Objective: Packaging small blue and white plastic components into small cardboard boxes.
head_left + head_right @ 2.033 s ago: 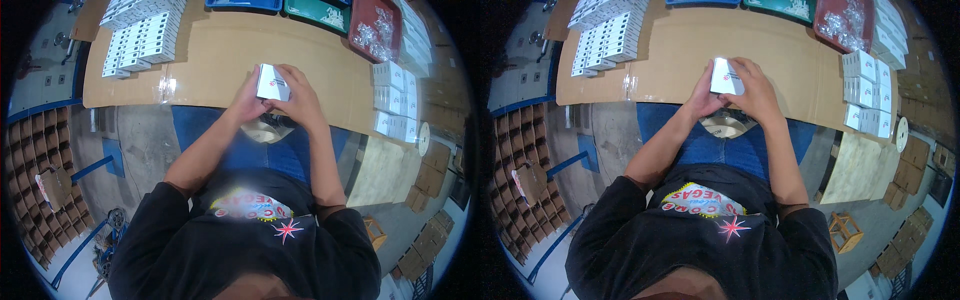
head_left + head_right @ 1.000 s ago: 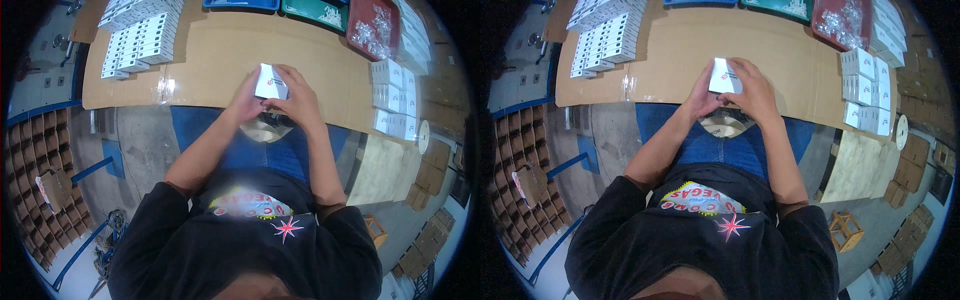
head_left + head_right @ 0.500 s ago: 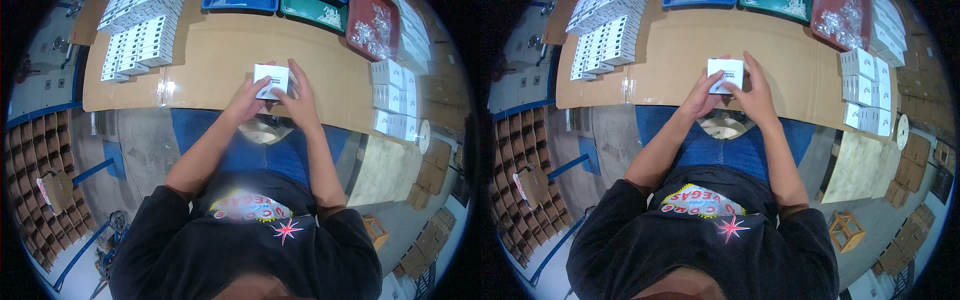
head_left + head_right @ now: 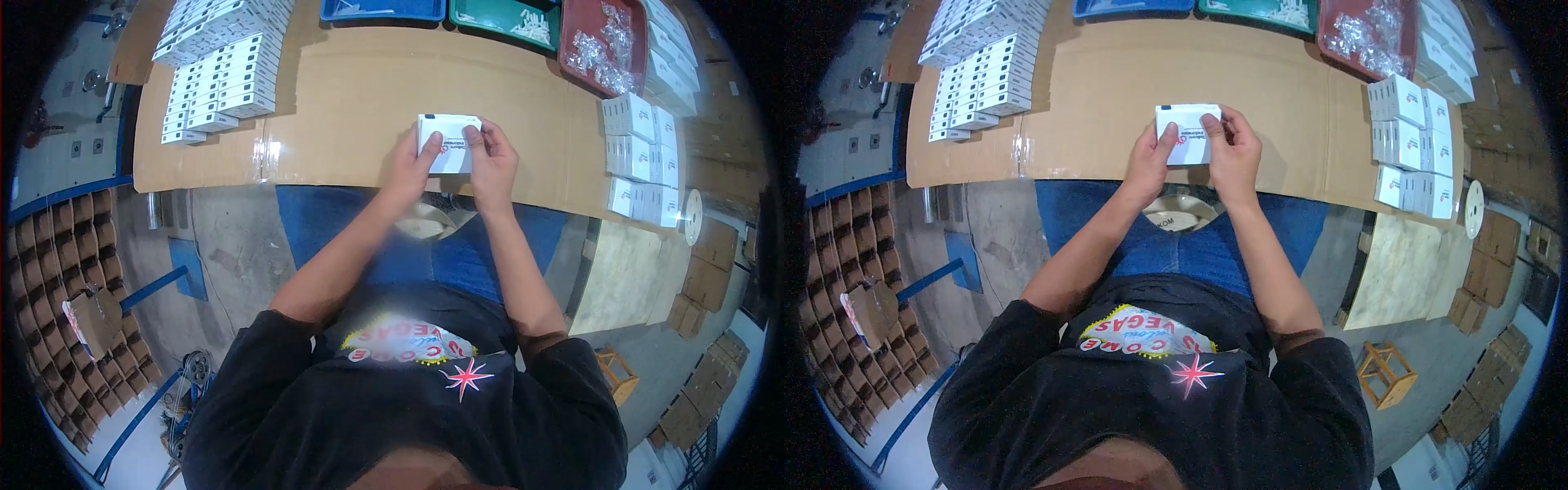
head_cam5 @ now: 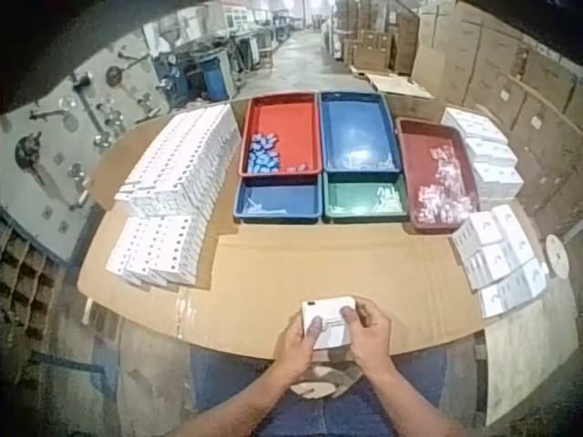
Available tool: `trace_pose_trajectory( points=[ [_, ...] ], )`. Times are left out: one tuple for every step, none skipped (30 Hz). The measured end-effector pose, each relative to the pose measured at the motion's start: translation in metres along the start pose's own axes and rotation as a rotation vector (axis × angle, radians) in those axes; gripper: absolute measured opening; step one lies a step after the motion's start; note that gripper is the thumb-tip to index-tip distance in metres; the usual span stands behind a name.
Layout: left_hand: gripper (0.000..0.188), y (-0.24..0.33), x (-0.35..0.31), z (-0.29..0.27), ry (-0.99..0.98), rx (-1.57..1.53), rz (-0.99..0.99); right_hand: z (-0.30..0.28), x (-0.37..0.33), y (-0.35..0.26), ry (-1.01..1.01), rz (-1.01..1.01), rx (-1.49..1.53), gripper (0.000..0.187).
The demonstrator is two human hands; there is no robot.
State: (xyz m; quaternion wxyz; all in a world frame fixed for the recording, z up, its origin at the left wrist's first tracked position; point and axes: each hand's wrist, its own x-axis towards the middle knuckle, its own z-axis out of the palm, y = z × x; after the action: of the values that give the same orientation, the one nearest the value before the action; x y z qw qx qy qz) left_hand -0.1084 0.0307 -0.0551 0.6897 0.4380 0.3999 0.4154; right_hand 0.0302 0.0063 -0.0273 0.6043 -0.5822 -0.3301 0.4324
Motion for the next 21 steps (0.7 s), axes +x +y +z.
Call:
trace_pose_trajectory(
  points=[
    [0.041, 0.003, -0.001, 0.001, 0.005, -0.001, -0.02, 0.001, 0.0, -0.001, 0.011, -0.027, 0.004, 0.028],
    [0.039, 0.005, -0.001, 0.001, 0.011, -0.002, -0.039, 0.001, 0.001, -0.001, 0.013, -0.028, 0.004, 0.028],
    [0.039, 0.004, 0.0, 0.001, 0.009, -0.002, -0.039, 0.001, 0.001, 0.001, 0.011, -0.014, 0.017, 0.029],
    [0.039, 0.003, 0.0, 0.0, 0.013, -0.068, -0.08, 0.001, 0.001, 0.002, 0.007, 0.002, 0.029, 0.029],
    [0.039, 0.002, -0.001, -0.001, 0.016, -0.133, -0.121, 0.001, 0.001, 0.005, 0.007, 0.003, 0.029, 0.029],
    [0.039, 0.0, 0.0, -0.003, 0.016, -0.133, -0.121, 0.001, 0.002, 0.007, -0.004, -0.011, 0.034, 0.028],
    [0.039, -0.002, 0.0, -0.004, 0.004, -0.135, -0.11, 0.0, 0.002, 0.008, -0.013, -0.024, 0.038, 0.028],
    [0.039, -0.003, 0.001, -0.006, -0.008, -0.136, -0.099, -0.001, 0.002, 0.008, -0.012, -0.023, 0.037, 0.028],
    [0.039, -0.005, 0.001, -0.006, -0.009, -0.137, -0.1, -0.002, 0.002, 0.007, -0.025, -0.018, 0.036, 0.027],
    [0.039, -0.005, 0.001, -0.006, -0.009, -0.139, -0.091, -0.003, 0.002, 0.006, -0.039, -0.013, 0.035, 0.026],
    [0.039, -0.004, 0.001, -0.007, -0.01, -0.142, -0.082, -0.002, 0.002, 0.006, -0.04, -0.013, 0.035, 0.026],
    [0.039, -0.003, 0.0, -0.006, -0.009, -0.143, -0.08, -0.001, 0.002, 0.007, -0.026, -0.03, 0.046, 0.028],
    [0.044, 0.001, -0.001, -0.003, -0.011, -0.158, -0.081, 0.0, 0.002, 0.008, -0.012, -0.049, 0.056, 0.029],
    [0.049, 0.006, -0.003, -0.001, -0.014, -0.173, -0.081, 0.001, 0.001, 0.008, -0.013, -0.051, 0.054, 0.029],
    [0.049, 0.011, -0.004, 0.002, -0.014, -0.176, -0.079, 0.001, 0.001, 0.008, 0.003, -0.058, 0.017, 0.029],
    [0.049, 0.019, -0.005, 0.009, -0.051, -0.19, -0.05, 0.001, 0.0, 0.008, 0.025, -0.064, -0.016, 0.031],
    [0.049, 0.024, -0.006, 0.013, -0.089, -0.205, -0.021, 0.002, -0.002, 0.009, 0.03, -0.065, -0.015, 0.031],
    [0.049, 0.026, -0.007, 0.016, -0.095, -0.204, -0.023, 0.006, -0.004, 0.011, 0.044, -0.094, -0.033, 0.035],
    [0.049, 0.028, -0.008, 0.018, -0.091, -0.196, -0.004, 0.009, -0.005, 0.011, 0.053, -0.123, -0.054, 0.041],
    [0.049, 0.029, -0.009, 0.018, -0.088, -0.188, 0.015, 0.007, -0.005, 0.014, 0.055, -0.125, -0.058, 0.041],
    [0.049, 0.026, -0.008, 0.018, -0.091, -0.19, 0.015, 0.006, -0.004, 0.017, 0.073, -0.125, -0.037, 0.045]
  ],
)
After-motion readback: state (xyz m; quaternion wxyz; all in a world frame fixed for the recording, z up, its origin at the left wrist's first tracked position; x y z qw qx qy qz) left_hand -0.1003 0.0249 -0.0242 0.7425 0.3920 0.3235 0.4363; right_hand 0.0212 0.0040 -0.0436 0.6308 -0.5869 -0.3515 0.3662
